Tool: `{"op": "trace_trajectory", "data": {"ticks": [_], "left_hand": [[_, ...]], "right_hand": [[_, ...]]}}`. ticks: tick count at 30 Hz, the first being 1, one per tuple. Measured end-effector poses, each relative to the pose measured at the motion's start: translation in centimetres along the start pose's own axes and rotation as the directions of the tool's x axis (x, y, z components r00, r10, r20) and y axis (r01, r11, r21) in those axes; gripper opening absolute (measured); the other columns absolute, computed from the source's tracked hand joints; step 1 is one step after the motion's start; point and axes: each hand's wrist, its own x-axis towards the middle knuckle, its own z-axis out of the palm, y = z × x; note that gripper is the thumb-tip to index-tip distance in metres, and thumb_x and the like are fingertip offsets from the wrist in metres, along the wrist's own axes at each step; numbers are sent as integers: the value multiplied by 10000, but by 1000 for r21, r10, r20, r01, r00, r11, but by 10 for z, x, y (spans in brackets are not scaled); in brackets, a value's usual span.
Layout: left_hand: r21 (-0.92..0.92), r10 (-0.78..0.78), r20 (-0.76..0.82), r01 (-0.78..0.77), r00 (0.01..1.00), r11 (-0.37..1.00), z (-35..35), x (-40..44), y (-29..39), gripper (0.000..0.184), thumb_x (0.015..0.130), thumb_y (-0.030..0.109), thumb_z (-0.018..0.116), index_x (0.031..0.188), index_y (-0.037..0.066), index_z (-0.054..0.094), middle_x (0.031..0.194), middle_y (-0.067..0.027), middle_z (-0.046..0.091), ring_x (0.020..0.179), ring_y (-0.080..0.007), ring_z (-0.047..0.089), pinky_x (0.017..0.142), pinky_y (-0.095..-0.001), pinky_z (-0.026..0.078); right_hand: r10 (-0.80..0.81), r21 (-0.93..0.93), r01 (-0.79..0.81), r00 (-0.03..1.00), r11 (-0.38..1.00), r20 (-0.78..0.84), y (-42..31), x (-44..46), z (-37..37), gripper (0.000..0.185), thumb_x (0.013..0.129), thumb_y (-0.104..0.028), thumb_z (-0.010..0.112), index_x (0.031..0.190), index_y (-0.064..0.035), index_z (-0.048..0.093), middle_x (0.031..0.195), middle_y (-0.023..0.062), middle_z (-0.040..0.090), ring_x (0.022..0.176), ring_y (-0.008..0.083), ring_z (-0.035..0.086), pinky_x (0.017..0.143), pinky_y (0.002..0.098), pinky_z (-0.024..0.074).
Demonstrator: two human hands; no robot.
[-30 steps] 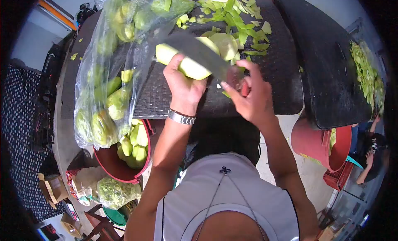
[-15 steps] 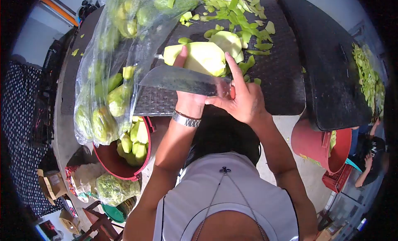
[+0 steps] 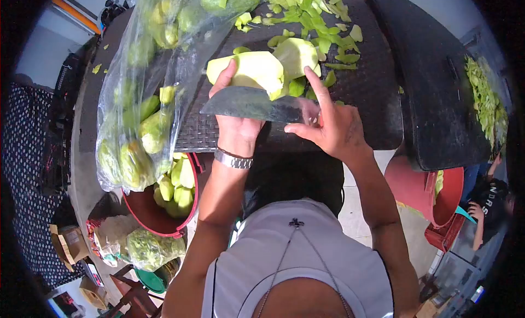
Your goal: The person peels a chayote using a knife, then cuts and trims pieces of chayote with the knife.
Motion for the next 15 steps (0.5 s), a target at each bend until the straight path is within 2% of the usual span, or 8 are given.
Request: {"op": "trace_trajectory", "data": {"ticks": [4,5,7,10,11,12,15], "left_hand": [[4,60,-35,-60,998,998,-4,2,-16,378,1016,352,615,1263,66,611,1134,-112,711,1031,-291,709,913,-481,583],[51,124,-99,-119,987,992,-3,-5,-27,389,1032,364,590,1282,65,592,1140,-103,696,1034,-286,700,926,-472,578],[12,151,-223,-152,963,988,20,-17,-29,479,1055,392,514,1334,11,589,1283,-170,682,1149,-323,677,1020,-487,541],[-104,156,52,-150,986,983,4,-10,-20,388,1044,319,561,1311,38,589,1248,-110,689,1142,-293,677,992,-467,554],[-110,188,63,-180,980,978,2,-8,-22,385,1044,307,560,1316,36,588,1258,-111,688,1150,-293,675,1001,-466,550],[-115,219,63,-210,974,971,6,-11,-25,383,1043,296,560,1322,34,587,1267,-113,688,1159,-294,674,1010,-466,545],[-117,269,41,-263,962,958,-1,-13,-26,394,1038,284,570,1332,21,584,1275,-129,689,1156,-303,678,1037,-469,531]], "right_hand": [[30,-64,-32,999,997,-28,-4,0,14,1105,757,-478,896,1611,-101,305,648,115,666,584,299,707,568,410,553],[57,-54,-58,998,997,-31,-7,3,15,1099,762,-477,894,1609,-98,306,660,118,673,594,303,711,573,413,556],[105,-31,-106,994,994,-35,-14,11,13,1086,770,-474,890,1606,-93,309,683,125,687,613,313,720,583,418,563],[248,-5,-248,969,969,19,-22,14,14,1004,828,-537,822,1583,-80,344,771,148,723,678,356,735,654,455,588],[288,13,-288,957,957,33,-22,15,16,984,846,-571,794,1574,-72,356,801,157,733,703,370,742,678,470,598],[272,115,-273,962,955,25,-20,13,24,867,890,-542,766,1529,-67,421,798,159,722,707,377,733,683,467,586],[247,311,-246,968,918,36,-19,15,34,712,931,-516,733,1428,-60,508,788,152,709,722,379,726,682,466,572]]}}
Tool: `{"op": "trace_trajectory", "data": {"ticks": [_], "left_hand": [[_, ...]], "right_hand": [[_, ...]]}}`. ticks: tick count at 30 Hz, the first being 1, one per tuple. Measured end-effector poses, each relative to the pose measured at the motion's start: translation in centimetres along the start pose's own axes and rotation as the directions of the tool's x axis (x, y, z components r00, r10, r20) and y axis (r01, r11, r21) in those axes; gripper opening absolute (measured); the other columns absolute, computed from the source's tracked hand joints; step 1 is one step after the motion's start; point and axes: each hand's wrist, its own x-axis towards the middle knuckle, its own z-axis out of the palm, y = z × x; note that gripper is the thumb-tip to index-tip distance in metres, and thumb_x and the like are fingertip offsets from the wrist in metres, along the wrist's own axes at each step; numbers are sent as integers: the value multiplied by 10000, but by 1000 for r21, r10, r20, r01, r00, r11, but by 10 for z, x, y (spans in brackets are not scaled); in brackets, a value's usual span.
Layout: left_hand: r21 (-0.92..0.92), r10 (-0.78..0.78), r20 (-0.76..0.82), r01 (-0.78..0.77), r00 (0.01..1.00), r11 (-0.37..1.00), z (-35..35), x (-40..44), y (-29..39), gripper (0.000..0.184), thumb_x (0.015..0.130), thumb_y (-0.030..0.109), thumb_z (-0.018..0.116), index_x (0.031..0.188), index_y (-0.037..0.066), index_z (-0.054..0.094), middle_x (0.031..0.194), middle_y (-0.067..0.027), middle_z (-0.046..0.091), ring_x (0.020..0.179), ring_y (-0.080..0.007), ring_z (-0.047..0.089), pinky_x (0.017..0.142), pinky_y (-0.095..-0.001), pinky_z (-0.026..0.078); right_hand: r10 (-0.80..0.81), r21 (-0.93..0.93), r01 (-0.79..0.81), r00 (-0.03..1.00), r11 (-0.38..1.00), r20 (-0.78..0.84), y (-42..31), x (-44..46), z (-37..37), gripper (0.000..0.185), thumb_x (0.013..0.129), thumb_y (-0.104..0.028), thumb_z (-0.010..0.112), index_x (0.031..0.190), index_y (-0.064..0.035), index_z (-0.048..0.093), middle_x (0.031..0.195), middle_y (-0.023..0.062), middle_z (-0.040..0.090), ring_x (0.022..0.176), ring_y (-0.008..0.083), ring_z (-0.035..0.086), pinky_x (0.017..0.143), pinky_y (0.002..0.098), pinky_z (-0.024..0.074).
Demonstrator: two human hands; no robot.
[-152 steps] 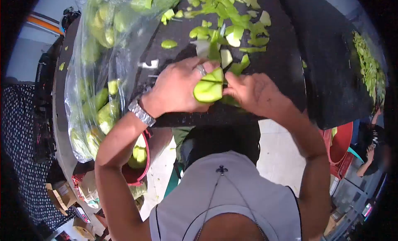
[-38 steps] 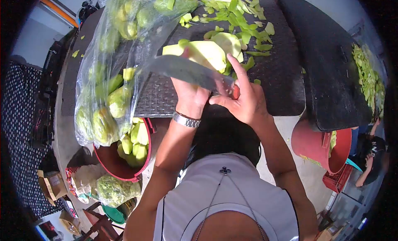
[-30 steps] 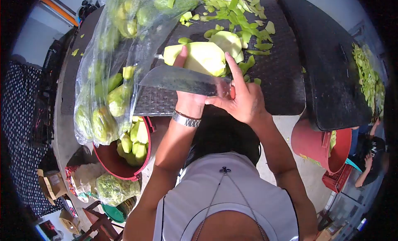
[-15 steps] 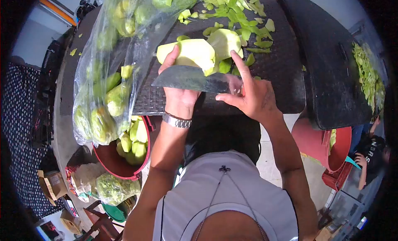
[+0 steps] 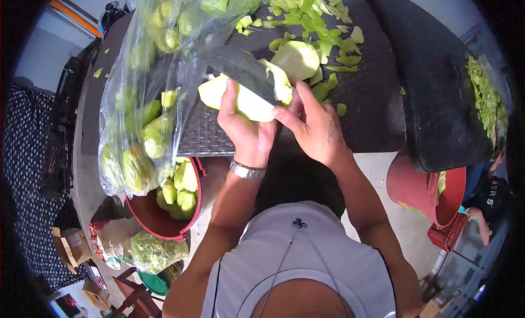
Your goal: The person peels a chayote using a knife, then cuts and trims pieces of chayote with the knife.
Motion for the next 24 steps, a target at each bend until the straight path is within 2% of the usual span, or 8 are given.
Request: {"op": "trace_trajectory", "data": {"ticks": [7,13,16,18,20,21,23,24], "left_hand": [[-89,7,-83,-14,997,996,-7,13,-1,401,1034,281,587,1335,16,576,1269,-137,687,1159,-310,676,1028,-491,538],[-125,-53,-137,36,989,992,-8,21,-4,410,1028,281,588,1339,14,561,1283,-144,676,1190,-328,662,1070,-510,518],[-80,17,-173,-31,985,996,-5,25,2,433,1021,290,593,1351,12,550,1308,-162,664,1207,-344,656,1080,-537,512],[-97,42,-152,-58,987,994,-6,25,24,420,1021,260,592,1345,-2,538,1298,-181,662,1194,-351,664,1069,-551,526],[-19,87,-232,-94,969,995,4,32,42,388,1019,234,597,1319,-7,549,1276,-181,669,1179,-355,671,1061,-545,533],[68,96,-262,-80,960,994,6,37,49,358,1014,220,607,1289,-5,567,1268,-172,672,1177,-352,672,1049,-533,541],[86,-29,-191,46,981,995,4,44,59,359,1022,269,599,1288,28,590,1260,-156,681,1158,-344,677,1022,-552,541],[38,-88,-132,94,987,995,5,45,63,362,1028,288,590,1293,42,595,1257,-153,684,1151,-341,679,1015,-562,537]], "right_hand": [[142,-18,-142,990,990,1,-13,12,5,562,957,-527,691,1275,-76,584,818,170,722,789,420,729,722,509,565],[173,-249,-165,985,954,7,-17,5,-11,559,976,-564,638,1289,-105,569,878,215,730,864,458,719,759,554,558],[320,-402,-320,945,858,-69,-6,4,-19,533,989,-559,622,1256,-101,566,896,230,728,886,479,710,772,576,546],[360,-271,-429,893,862,-269,14,7,-45,543,1008,-563,587,1253,-78,571,937,232,733,905,512,694,793,582,532],[272,-244,-334,927,910,-257,47,6,-63,562,1016,-548,588,1300,-63,575,919,204,733,854,471,707,763,545,531],[394,-152,-433,889,889,-233,40,11,-72,564,1019,-549,587,1309,-65,579,884,184,728,792,434,713,718,521,534],[567,160,-554,823,817,-41,25,18,-83,627,1049,-602,503,1333,-47,576,704,60,608,485,190,581,475,366,470],[523,454,-558,825,695,213,29,21,-86,661,1054,-621,464,1339,-34,569,684,33,562,452,145,516,436,328,428]]}}
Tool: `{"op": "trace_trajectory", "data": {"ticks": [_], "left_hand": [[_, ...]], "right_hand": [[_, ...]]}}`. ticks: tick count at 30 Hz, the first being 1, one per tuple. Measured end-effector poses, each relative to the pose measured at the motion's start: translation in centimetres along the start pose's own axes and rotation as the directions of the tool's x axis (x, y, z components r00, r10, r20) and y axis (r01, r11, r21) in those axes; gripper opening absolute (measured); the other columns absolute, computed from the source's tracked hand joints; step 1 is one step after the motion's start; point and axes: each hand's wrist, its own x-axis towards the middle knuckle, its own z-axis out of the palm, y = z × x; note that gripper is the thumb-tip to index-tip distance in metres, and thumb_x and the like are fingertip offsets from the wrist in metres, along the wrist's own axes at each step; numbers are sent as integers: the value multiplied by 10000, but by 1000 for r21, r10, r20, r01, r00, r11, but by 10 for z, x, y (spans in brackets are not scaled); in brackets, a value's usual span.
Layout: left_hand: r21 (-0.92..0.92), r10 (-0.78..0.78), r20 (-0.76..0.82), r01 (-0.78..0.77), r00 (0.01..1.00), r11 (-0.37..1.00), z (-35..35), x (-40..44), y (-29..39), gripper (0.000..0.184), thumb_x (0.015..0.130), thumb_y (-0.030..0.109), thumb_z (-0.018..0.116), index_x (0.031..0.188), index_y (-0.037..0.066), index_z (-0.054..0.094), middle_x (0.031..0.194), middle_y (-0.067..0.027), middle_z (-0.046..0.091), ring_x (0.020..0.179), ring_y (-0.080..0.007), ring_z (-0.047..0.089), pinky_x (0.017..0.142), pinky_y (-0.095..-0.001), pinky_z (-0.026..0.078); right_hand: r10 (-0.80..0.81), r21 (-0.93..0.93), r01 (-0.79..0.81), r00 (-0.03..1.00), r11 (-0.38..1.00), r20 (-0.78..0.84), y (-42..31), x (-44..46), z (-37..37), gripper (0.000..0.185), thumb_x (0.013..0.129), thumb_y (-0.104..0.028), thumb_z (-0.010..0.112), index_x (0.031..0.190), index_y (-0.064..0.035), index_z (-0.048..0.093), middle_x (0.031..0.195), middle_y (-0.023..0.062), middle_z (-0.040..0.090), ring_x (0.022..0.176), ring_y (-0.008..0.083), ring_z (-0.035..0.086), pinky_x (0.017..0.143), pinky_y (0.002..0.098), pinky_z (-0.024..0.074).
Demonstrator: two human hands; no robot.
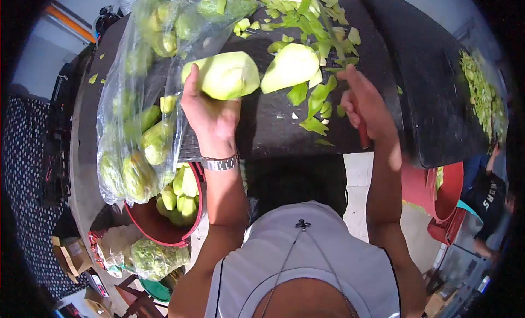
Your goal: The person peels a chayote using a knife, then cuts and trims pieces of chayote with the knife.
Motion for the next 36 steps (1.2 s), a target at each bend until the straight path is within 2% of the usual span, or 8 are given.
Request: {"op": "trace_trajectory", "data": {"ticks": [2,5,11,15,19,25,30,36], "left_hand": [[88,8,24,-10,1000,996,-2,1,-4,522,1040,448,529,1366,43,571,1376,-206,626,1224,-408,617,1018,-609,489],[-19,-127,207,134,970,991,-20,5,-4,673,1054,562,394,1450,31,513,1404,-274,585,1212,-470,600,1008,-635,474],[-113,-219,244,252,945,961,-21,3,-13,682,1054,573,387,1489,59,495,1421,-294,570,1297,-533,537,1096,-695,411],[-137,-281,352,346,893,928,-27,-3,-23,671,1052,566,409,1481,59,504,1420,-292,566,1290,-525,543,1071,-699,434],[-79,-330,465,410,821,908,-28,3,-26,666,1044,563,447,1469,55,512,1405,-284,572,1246,-508,575,1013,-673,490],[-93,-316,342,366,885,926,-18,-6,-38,666,1025,565,492,1456,58,522,1417,-283,567,1224,-515,594,1037,-686,475],[-52,-227,249,247,941,968,-12,-17,-44,560,1011,454,578,1412,64,571,1392,-250,607,1242,-449,617,1060,-707,452],[19,-178,163,177,971,984,-15,-21,-50,410,983,324,637,1274,35,627,1192,-148,718,1071,-301,716,947,-503,587]], "right_hand": [[-53,531,-260,863,806,503,4,11,-11,733,1064,-660,386,1353,-7,553,643,-20,470,385,55,386,359,251,343],[-98,672,-481,769,563,632,2,11,4,807,1063,-685,315,1359,34,531,603,-29,427,346,50,353,326,233,337],[-236,639,-61,899,767,368,-2,-6,14,791,1081,-651,301,1428,35,486,627,-21,416,383,47,400,359,242,370],[75,710,-526,825,468,561,-13,22,-2,800,1078,-647,326,1387,75,478,558,-55,355,348,33,356,312,243,368],[-224,730,-321,811,603,541,-23,-6,3,794,1079,-645,325,1394,67,479,551,-52,353,338,34,345,296,237,346],[-127,232,77,969,970,212,-6,-26,34,679,1110,-580,304,1373,-3,548,619,-11,462,407,72,436,408,244,411],[-144,-205,170,980,964,137,13,-48,51,385,1120,-372,465,1182,-37,645,658,27,554,479,82,526,460,258,439],[-125,-169,135,990,976,70,10,-70,63,251,1113,-232,440,1096,-14,561,621,77,583,440,117,524,442,301,416]]}}
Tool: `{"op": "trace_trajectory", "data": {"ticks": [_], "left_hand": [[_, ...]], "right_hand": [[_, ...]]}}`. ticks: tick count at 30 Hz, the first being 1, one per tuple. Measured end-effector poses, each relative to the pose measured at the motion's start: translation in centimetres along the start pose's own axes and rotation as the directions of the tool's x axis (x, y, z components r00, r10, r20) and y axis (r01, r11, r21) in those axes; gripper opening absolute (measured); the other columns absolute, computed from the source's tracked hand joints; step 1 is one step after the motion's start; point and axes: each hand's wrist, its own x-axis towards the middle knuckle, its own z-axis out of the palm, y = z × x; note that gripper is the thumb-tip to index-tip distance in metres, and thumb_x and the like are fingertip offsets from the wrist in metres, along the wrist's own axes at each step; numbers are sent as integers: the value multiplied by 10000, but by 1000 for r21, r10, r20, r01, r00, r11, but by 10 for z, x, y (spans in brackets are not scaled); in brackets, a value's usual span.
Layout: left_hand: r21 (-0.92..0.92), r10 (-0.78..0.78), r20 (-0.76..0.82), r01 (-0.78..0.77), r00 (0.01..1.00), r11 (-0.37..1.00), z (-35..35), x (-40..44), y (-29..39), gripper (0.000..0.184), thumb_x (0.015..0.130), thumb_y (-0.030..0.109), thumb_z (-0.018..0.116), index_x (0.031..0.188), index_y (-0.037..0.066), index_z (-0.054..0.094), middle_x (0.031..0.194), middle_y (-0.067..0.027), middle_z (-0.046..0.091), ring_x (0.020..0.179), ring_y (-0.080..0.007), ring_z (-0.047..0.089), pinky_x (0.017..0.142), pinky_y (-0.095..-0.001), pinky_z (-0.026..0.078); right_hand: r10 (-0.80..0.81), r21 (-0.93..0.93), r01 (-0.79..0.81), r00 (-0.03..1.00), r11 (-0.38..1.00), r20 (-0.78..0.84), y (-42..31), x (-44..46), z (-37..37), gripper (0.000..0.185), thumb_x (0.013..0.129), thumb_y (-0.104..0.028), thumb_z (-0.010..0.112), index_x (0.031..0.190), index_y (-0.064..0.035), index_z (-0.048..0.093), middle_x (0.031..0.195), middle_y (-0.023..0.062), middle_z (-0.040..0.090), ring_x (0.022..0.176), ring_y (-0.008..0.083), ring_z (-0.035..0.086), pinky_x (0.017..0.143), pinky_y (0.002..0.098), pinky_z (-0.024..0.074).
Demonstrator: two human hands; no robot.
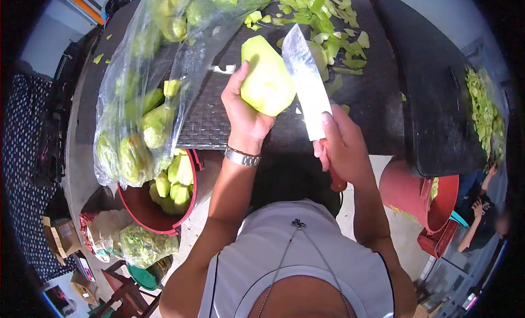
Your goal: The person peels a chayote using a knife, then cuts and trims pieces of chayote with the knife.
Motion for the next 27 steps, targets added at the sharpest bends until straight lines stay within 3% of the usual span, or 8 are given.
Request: {"op": "trace_trajectory", "data": {"ticks": [8,13,17,20,24,27], "left_hand": [[41,38,-2,-38,999,998,-1,-4,-3,364,979,296,651,1227,28,643,1136,-121,732,992,-259,736,872,-421,613],[55,30,-18,-29,999,998,0,-5,-1,387,989,322,651,1240,27,641,1136,-119,734,971,-247,741,847,-408,620],[-7,10,49,-10,999,1000,-6,-2,-2,438,1020,370,614,1273,13,641,1185,-148,734,1030,-277,739,913,-429,606],[-37,-23,90,26,996,999,-7,0,-4,449,1024,378,611,1289,17,636,1203,-146,728,1043,-275,734,922,-433,601],[25,-35,47,34,998,999,7,-12,-21,454,1022,379,612,1298,19,632,1208,-144,725,1033,-270,732,917,-427,598],[62,-14,-2,14,1000,998,6,-16,-27,454,1018,375,618,1295,16,631,1203,-144,725,1016,-268,733,905,-420,599]], "right_hand": [[5,-47,-5,1000,999,5,4,-1,3,251,1099,-239,442,1106,-11,545,607,88,562,442,152,534,454,344,438],[12,-74,-10,1000,997,24,6,-2,3,170,1058,-152,480,1121,-6,537,632,98,576,462,170,558,471,361,459],[-29,-64,32,999,997,42,12,-2,3,148,1017,-80,503,1138,3,527,670,114,603,486,197,593,483,366,472],[-1,-26,3,999,1000,52,15,0,5,156,1017,-88,519,1141,7,521,679,122,603,502,204,613,481,367,478],[-76,-72,76,997,994,12,23,12,8,157,1056,-147,510,1133,-10,519,661,114,589,490,189,608,452,362,470],[16,23,-16,1000,1000,15,15,17,8,184,1099,-210,467,1114,-32,508,624,107,573,443,196,589,421,360,452]]}}
